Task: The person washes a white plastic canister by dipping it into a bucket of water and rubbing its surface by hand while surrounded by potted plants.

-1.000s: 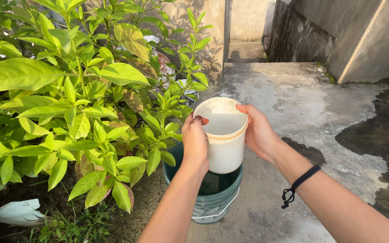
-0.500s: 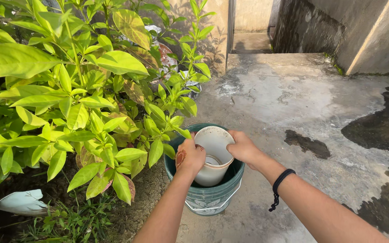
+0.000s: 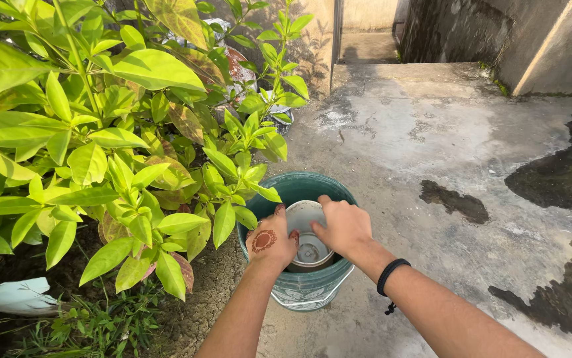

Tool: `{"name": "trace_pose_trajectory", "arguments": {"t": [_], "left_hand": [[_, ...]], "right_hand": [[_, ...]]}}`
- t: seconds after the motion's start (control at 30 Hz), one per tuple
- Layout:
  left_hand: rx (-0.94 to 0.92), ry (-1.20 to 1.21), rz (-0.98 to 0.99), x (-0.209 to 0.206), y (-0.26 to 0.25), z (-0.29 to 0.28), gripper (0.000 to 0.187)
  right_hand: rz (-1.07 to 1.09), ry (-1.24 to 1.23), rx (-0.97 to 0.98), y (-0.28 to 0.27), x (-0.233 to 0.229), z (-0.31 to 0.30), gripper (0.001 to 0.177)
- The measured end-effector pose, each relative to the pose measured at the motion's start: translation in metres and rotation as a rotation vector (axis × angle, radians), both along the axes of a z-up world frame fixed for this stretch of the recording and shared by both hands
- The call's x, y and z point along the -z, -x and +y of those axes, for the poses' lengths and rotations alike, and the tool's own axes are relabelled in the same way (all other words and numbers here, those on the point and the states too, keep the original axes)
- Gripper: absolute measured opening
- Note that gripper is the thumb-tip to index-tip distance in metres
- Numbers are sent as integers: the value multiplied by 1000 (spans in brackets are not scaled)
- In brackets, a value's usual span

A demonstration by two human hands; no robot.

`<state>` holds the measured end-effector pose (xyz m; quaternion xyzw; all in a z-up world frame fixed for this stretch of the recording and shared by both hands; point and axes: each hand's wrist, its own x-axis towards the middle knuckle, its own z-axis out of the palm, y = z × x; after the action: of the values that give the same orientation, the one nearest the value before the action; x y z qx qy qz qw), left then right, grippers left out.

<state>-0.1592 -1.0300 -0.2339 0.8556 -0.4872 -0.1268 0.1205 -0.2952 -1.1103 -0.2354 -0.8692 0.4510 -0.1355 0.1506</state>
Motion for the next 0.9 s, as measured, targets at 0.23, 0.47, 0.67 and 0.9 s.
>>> {"name": "trace_pose_trajectory", "arguments": {"t": [0.23,0.47,0.67,0.9], "left_hand": [[-121,168,-262,-4,-28,-3,83],[-330,255,109,44,-58,-23,95],[-461,130,282,57,-81,-15,70],[-607,60,486,56,-76,10,56]], "right_hand": [[-219,193,294,13,11,-42,45],[-618,-619,464,12,64,-80,69],[-689,-676,512,7,65,-79,48],[-408,-542,523,8,37,-53,28]]}}
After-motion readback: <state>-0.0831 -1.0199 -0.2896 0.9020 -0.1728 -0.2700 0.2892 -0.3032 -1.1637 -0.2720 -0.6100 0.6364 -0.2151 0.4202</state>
